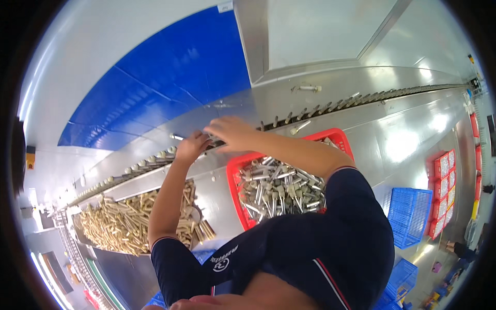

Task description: The person places small silver mechanical components from a red basket onto a moving conveyor belt with many white cylindrical holders.

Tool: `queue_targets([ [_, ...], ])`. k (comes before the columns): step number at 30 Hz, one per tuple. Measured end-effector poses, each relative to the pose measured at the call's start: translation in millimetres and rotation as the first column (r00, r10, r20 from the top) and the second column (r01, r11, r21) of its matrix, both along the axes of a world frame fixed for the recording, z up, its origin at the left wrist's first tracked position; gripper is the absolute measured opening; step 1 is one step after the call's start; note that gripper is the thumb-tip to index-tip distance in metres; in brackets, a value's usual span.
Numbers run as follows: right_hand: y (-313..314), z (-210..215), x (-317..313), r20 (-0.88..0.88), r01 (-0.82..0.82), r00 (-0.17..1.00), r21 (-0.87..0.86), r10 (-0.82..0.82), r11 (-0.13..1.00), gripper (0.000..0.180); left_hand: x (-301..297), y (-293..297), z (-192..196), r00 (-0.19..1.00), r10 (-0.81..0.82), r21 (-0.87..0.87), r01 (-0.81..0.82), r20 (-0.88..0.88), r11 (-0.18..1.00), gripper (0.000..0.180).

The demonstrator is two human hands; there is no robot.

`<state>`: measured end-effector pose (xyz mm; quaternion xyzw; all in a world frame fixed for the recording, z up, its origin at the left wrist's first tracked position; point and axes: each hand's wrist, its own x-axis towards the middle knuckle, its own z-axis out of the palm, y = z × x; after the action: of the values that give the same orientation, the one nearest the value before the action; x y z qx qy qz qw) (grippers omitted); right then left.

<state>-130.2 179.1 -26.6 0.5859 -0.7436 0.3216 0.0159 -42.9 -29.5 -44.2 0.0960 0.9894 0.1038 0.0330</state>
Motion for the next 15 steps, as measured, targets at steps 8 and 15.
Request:
queue_targets([
  [8,67.4,42.4,-40.4,0.659,0.039,0.75,-0.123,0.052,0.992,0.042,28.4,38.7,75.2,0.925,0.155,0.509,0.046,-0.346,0.86,0.019],
  [15,54.9,-27.5,-25.6,0.346,0.294,0.902,-0.05,-0.259,0.955,0.049,52.1,75.7,55.5,0.988,0.019,0.303,0.028,-0.15,0.953,0.066],
])
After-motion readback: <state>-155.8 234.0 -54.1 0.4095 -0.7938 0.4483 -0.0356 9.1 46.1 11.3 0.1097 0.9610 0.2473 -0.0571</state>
